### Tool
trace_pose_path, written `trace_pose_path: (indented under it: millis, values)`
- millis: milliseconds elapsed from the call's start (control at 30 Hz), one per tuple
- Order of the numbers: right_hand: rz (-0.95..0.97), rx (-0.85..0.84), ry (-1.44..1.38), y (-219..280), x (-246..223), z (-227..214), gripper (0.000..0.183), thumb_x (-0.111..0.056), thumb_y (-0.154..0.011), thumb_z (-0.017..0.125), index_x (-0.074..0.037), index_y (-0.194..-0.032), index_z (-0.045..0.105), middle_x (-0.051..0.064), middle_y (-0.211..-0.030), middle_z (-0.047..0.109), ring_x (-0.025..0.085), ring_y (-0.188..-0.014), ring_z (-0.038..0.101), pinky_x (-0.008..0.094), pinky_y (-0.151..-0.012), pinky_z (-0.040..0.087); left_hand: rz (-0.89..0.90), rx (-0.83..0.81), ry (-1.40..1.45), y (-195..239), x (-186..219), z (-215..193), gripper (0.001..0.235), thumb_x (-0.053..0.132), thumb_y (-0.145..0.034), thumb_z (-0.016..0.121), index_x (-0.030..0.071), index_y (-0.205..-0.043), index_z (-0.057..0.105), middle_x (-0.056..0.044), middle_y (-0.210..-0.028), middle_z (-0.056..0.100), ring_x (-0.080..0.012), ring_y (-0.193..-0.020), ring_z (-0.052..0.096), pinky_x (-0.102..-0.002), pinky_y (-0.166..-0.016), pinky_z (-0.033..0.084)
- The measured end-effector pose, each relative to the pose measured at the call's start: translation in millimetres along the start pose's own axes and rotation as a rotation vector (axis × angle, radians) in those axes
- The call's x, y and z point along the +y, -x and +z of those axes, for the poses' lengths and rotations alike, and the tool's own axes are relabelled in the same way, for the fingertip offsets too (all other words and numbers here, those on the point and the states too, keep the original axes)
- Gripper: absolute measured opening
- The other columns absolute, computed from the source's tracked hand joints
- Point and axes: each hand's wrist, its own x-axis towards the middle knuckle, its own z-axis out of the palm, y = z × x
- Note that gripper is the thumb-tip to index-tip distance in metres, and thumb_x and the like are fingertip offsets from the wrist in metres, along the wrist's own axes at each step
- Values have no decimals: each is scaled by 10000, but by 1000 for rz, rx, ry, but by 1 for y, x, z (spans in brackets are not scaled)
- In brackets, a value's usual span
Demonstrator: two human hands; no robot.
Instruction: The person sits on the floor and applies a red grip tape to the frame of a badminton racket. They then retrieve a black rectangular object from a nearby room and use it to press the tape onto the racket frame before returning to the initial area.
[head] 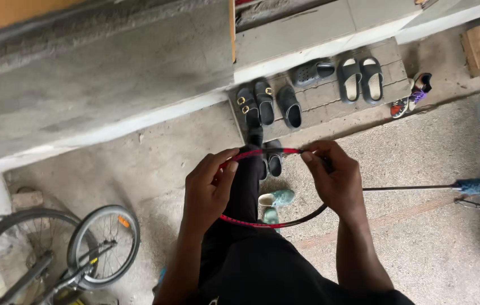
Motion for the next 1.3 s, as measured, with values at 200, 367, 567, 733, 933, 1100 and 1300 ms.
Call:
trace_pose_path:
  millis: [200, 367, 567, 733, 933, 1100, 1300]
  values:
    - [36, 17, 23, -115, 17, -8, 87, -103, -993, 703, -83, -1050, 766, 59, -623, 620, 97, -537, 446, 254, -520, 416, 26, -93, 130, -122, -22, 22, 279, 97, -1013, 561, 52, -1247, 707, -128, -927, 735, -222, -756, 745, -299, -585, 630]
    - [70, -50, -23, -236, -14, -14, 124, -124, -1010, 675, -65, -1076, 762, 68, -617, 592, 120, -566, 440, 284, -547, 407, -5, -161, 114, -240, 10, 10, 328, 32, -1006, 520, 16, -1299, 668, -218, -1010, 725, -335, -864, 764, -372, -624, 657]
    - [220, -55, -168, -283, -69, -35, 179, -154, -1037, 616, -58, -1076, 762, 50, -595, 536, 109, -546, 420, 274, -526, 386, -19, -264, 0, -319, 101, -25, 330, 114, -1024, 531, 56, -1322, 659, -205, -1054, 745, -379, -927, 751, -439, -698, 650]
    - [244, -7, -403, -269, -71, -49, 420, -197, -1108, 462, -38, -760, 636, 12, -471, 394, 78, -403, 341, 223, -399, 264, 11, -411, 150, -339, 182, -50, 379, 262, -1037, 522, 115, -1371, 628, -144, -827, 755, -308, -809, 758, -455, -716, 624]
    - [-445, 5, 369, -284, -52, -90, 357, -242, -1057, 632, -69, -757, 546, 137, -702, 507, 378, -687, 546, 452, -656, 450, 565, -352, 143, -365, 223, -60, 331, 204, -1072, 530, 20, -1339, 596, -219, -1319, 646, -438, -1254, 630, -557, -1044, 538]
    - [282, -46, -933, -334, -145, -90, 175, -230, -1080, 360, -140, -1066, 509, -88, -633, 275, 4, -414, 257, 120, -330, 239, 510, -260, 306, -379, 213, -48, 321, 223, -1096, 438, 24, -1258, 632, -139, -1210, 663, -370, -1185, 672, -512, -1014, 541]
    - [100, -97, -1011, -403, -188, -99, 280, -435, -1076, 486, -161, -1090, 540, -74, -681, 197, 14, -462, 177, 127, -352, 198, 421, -211, 367, -387, 201, -27, 341, 248, -1094, 422, 79, -1256, 670, -112, -1108, 698, -295, -938, 706, -448, -820, 578]
